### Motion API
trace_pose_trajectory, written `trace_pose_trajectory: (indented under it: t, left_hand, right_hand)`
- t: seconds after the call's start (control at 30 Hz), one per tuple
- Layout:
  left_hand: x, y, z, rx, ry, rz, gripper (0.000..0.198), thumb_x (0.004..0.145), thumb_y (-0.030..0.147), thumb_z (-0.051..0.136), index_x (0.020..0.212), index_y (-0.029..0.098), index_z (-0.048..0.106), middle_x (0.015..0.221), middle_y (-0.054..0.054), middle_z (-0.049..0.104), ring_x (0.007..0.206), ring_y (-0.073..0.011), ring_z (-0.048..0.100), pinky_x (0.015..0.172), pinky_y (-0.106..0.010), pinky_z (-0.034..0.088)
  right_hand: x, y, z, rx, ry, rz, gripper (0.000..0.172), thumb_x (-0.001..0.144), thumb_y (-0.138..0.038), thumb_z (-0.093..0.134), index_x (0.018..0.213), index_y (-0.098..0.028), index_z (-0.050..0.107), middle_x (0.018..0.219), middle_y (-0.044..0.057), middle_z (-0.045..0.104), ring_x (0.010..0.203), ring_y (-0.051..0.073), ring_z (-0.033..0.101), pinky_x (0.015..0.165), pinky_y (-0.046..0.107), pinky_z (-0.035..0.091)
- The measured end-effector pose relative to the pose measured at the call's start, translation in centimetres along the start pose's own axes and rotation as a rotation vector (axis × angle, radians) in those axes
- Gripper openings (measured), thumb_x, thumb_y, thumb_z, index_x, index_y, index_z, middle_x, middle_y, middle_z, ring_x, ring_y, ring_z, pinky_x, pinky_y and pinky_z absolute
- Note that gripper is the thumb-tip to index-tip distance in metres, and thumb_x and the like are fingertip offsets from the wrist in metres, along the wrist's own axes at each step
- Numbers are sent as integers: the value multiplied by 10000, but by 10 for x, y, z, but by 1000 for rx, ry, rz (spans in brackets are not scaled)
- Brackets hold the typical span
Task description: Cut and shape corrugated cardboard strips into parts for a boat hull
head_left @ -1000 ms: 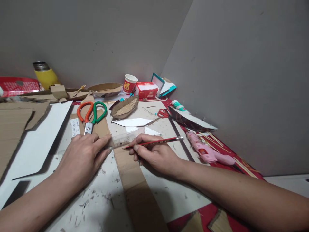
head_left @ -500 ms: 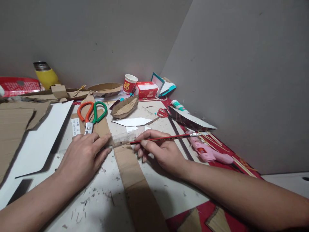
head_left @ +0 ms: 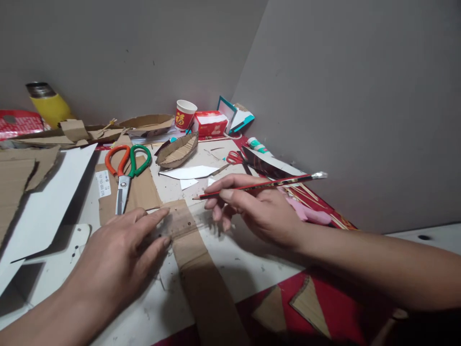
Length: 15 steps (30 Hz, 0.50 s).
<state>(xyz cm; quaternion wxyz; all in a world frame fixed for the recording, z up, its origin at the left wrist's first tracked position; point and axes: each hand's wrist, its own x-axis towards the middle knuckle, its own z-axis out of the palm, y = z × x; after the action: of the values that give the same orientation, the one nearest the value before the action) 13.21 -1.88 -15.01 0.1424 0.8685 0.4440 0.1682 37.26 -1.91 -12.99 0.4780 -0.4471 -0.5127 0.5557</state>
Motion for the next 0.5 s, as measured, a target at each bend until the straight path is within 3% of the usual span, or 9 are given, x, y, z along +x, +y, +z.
trace_pose_trajectory:
  t: [0.17,0.5]
  left_hand:
    - [-8,5,6,-139,-90,-20,372,896,338,496,1230,250,632,1121,-89,719,962,-274,688,791,-431,572]
    - [-7,12,-2,-219,-201,-63,369,854,294,524,1184,232,678,1062,-72,747,924,-247,707,788,-373,588]
  right_hand:
    - [-17,-7,-10,18,-5,11,116,802,-269,661,850,-169,695,729,41,687,550,134,634,453,240,542]
    - [-26,34,-19,143,-10,46,160,853,-276,623,918,-149,695,769,56,701,567,135,647,451,229,531]
